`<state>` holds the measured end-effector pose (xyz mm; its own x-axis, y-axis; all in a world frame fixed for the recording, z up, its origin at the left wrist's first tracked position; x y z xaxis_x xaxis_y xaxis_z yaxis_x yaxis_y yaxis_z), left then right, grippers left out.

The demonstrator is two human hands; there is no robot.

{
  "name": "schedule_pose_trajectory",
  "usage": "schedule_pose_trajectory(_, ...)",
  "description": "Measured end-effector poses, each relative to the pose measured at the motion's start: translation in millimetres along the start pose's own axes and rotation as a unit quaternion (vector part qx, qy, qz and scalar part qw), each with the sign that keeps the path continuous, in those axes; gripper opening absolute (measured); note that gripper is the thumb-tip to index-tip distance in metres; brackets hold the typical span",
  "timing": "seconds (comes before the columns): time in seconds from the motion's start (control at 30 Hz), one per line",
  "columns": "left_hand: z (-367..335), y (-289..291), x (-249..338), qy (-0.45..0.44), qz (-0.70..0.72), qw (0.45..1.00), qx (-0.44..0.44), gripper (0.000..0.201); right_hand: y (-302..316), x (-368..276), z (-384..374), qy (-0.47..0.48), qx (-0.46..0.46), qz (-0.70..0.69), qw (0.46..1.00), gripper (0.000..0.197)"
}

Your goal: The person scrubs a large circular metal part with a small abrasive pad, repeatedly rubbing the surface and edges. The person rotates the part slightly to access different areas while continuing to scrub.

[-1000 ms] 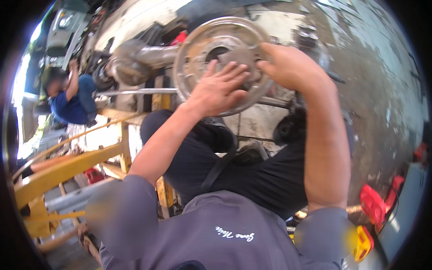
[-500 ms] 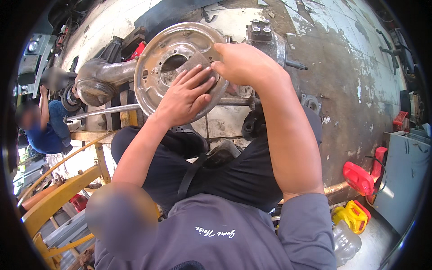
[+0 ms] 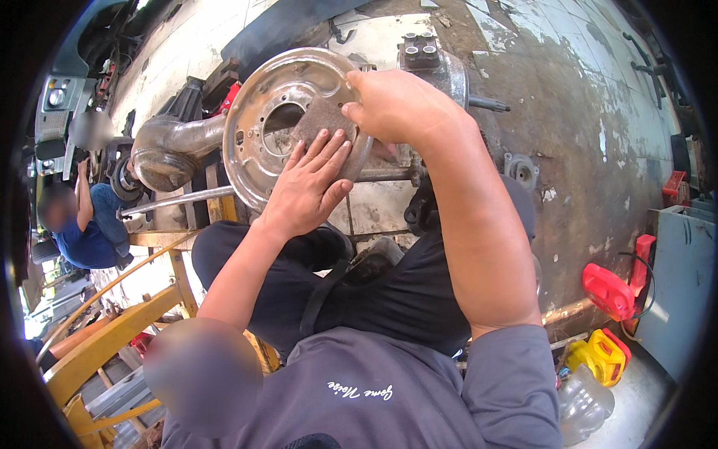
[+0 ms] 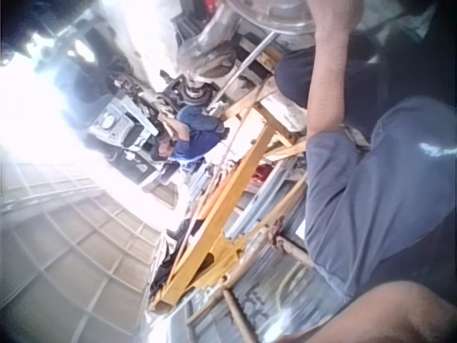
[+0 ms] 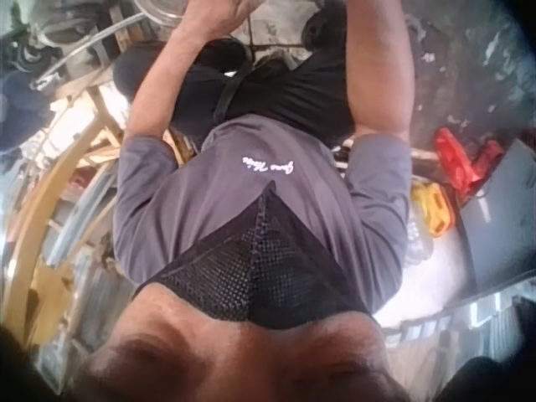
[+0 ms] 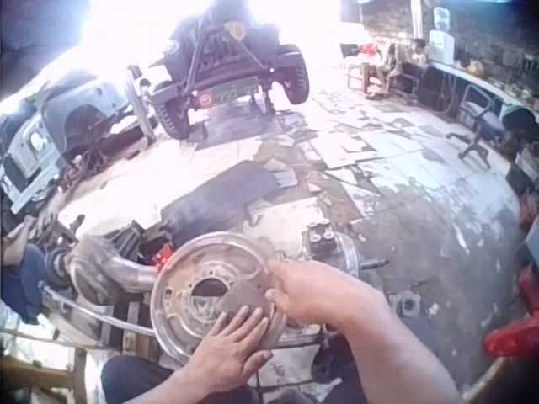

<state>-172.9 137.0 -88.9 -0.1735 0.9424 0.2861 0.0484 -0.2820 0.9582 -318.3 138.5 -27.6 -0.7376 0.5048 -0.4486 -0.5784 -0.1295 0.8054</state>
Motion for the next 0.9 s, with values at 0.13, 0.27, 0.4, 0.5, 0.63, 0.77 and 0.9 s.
schedule_pose_trajectory(0.13, -17.0, 7.0, -2.0, 0.014, -0.006, 1.000, 0.026, 0.063, 3.0, -2.4, -4.8, 0.016, 0.017, 0.003, 1.000, 0.056)
schedule_pose_trajectory(0.27, -24.5, 9.2, -4.6, 0.028, 0.006, 0.999, 0.035, 0.063, 2.2, -2.7, -1.4, 0.017, 0.020, -0.010, 1.000, 0.055)
schedule_pose_trajectory(0.4, -5.2, 9.0, 7.2, 0.024, 0.005, 1.000, 0.003, 0.062, 4.6, 1.1, 1.6, 0.011, -0.005, -0.015, 1.000, 0.054)
schedule_pose_trajectory(0.5, -10.0, 11.9, 6.2, 0.020, -0.020, 0.999, 0.037, 0.063, 8.3, 2.1, -0.1, 0.015, 0.021, -0.012, 1.000, 0.055)
schedule_pose_trajectory(0.63, -38.7, 13.8, -10.8, 0.053, -0.024, 0.994, 0.091, 0.062, 4.6, -3.2, -3.7, 0.021, 0.019, -0.009, 1.000, 0.055)
schedule_pose_trajectory(0.77, -32.9, 13.0, -4.5, 0.049, -0.010, 0.994, 0.095, 0.062, 3.7, 2.5, -0.2, 0.011, 0.007, -0.023, 1.000, 0.054)
schedule_pose_trajectory(0.9, -13.6, 6.3, 5.4, 0.035, -0.035, 0.995, 0.091, 0.064, 11.3, 6.2, 2.9, 0.008, 0.014, -0.031, 0.999, 0.054)
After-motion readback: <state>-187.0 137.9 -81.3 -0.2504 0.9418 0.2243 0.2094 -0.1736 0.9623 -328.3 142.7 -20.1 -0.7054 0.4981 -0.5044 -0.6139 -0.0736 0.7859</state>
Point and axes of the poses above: each hand's wrist, its own z-axis away from the middle knuckle, its own y-axis out of the back of the hand, x = y × z, the point moved 10 cm from there along -z, towards the middle knuckle, and after that the axes turned 8 degrees about -y, right-handed, at the moved point
